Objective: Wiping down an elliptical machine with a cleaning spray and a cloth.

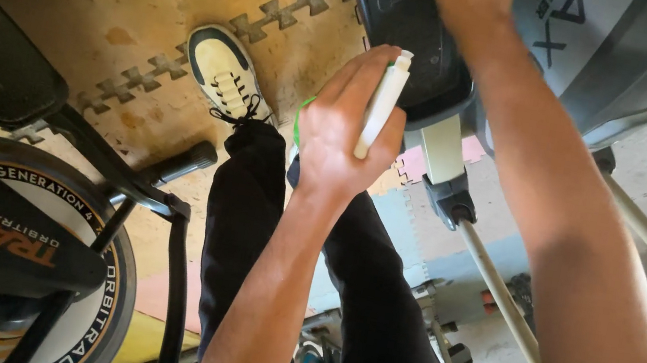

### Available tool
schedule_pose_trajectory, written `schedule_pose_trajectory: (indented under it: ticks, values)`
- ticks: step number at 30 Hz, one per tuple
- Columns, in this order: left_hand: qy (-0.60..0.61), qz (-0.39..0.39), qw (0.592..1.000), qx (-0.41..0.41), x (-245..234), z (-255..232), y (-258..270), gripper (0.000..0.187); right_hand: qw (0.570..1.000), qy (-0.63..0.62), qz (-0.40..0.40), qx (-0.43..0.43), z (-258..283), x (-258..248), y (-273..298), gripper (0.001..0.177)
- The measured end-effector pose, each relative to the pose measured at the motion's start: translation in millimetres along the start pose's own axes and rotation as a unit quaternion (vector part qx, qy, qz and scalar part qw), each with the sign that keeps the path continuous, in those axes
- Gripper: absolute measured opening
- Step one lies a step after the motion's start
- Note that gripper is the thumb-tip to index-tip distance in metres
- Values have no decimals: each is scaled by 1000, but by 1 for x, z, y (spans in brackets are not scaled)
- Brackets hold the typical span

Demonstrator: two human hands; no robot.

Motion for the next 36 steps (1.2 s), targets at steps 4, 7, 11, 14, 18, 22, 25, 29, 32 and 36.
schedule_pose_trajectory:
  ticks: [4, 7, 11, 14, 18, 22, 25, 29, 32, 36]
  values:
    - [14, 6, 1000, 4, 4, 4, 6, 45, 962, 70, -243, -99, -5, 23, 47, 30]
    - [-5, 1, 1000, 25, 9, 9, 15, 43, 904, 250, -310, -156, 13, 10, 105, 35]
    - [9, 16, 1000, 13, 12, 9, 22, 41, 896, 385, -96, -197, 22, 49, 144, 54]
    - [-4, 21, 1000, 14, 17, 10, 26, 39, 921, 330, -74, -192, 20, 87, 170, 44]
    - [-24, 43, 999, 6, 21, 12, 24, 37, 969, 162, -182, -33, 23, 111, 169, 31]
    - [-11, 10, 997, 72, 22, 13, 24, 38, 996, -6, -93, -15, 58, 90, 162, 32]
    - [-7, 6, 997, 72, 20, 12, 17, 37, 971, -160, -145, 105, 59, 70, 156, 25]
    - [-7, 45, 999, 21, 28, 43, 22, 36, 889, -341, -158, 262, 55, 81, 146, 20]
    - [-26, 50, 998, 16, 23, 46, 17, 39, 801, -494, -261, 216, 69, 84, 104, 23]
    - [-30, 10, 997, 76, 5, 22, 12, 35, 776, -485, -403, -17, 124, 60, 33, 34]
Point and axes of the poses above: each hand's wrist, its own y-axis away from the middle knuckle, its own x-axis out of the palm, z = x × y, the point moved 6 cm from there along -y, towards the middle knuckle, and after that the axes turned 12 degrees about -z, right-handed, at the moved point
